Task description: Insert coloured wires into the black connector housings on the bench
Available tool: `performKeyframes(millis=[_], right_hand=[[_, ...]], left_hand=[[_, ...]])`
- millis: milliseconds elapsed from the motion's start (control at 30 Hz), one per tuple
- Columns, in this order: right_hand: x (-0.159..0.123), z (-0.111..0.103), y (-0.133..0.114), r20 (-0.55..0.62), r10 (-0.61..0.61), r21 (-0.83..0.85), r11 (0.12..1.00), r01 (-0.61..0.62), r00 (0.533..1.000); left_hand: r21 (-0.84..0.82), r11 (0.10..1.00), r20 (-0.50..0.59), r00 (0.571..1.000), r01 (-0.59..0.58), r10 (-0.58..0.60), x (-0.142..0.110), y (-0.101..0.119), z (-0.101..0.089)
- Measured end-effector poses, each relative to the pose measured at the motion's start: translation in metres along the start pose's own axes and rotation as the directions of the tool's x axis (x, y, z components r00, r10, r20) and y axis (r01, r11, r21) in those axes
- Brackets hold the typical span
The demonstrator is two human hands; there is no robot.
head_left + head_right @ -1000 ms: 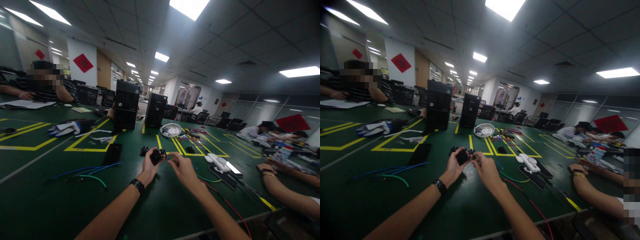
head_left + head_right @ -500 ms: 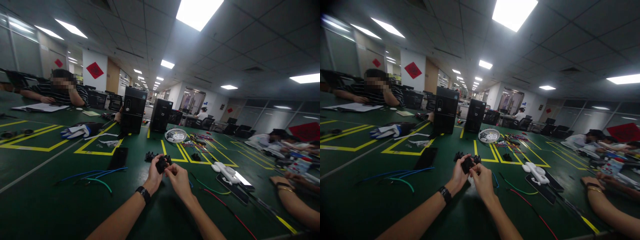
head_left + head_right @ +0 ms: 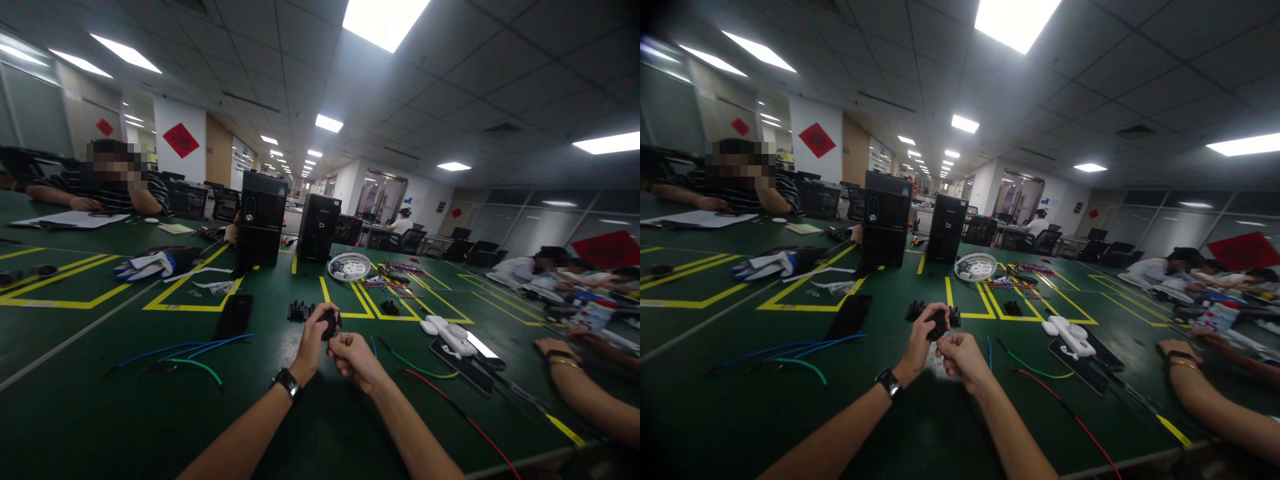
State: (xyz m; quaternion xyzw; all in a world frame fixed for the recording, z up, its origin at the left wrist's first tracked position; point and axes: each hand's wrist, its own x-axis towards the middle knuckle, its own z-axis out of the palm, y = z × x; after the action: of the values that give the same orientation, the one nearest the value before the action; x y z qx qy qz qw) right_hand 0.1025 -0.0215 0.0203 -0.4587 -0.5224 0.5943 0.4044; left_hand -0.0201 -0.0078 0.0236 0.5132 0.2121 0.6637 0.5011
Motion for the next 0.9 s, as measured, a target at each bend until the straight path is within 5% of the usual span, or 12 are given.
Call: performKeyframes(millis=[267,467,633,800,900], right_hand=[[0.011,0.005,0.010,-0.082,-0.085,-0.259,0.964,0.061,0.993],[-0.001,0.011,-0.003,-0.036,-0.288,-0.553,0.804,0.221,0.957],[-0.025,0.021,-0.027,0.105,-0.434,-0.885,0.371,0.283,0.895],[-0.037,0.007,0.000,0.081,-0.339,-0.977,0.161,0.143,0.937],[-0.032,-0.004,-0.025,0.033,-0.429,-0.990,0.113,0.089,0.903]], left_hand=[[0.263,0.964,-0.103,0.993,-0.027,0.056,0.002,-0.007,-0.002],[0.468,0.879,-0.133,0.975,-0.095,0.176,0.005,-0.016,-0.016],[0.096,0.995,-0.398,0.917,0.037,0.004,0.014,-0.018,-0.016],[-0.252,0.966,-0.675,0.727,-0.062,-0.129,0.043,-0.005,-0.044],[-0.277,0.960,-0.572,0.795,0.042,-0.200,0.033,-0.013,-0.038]])
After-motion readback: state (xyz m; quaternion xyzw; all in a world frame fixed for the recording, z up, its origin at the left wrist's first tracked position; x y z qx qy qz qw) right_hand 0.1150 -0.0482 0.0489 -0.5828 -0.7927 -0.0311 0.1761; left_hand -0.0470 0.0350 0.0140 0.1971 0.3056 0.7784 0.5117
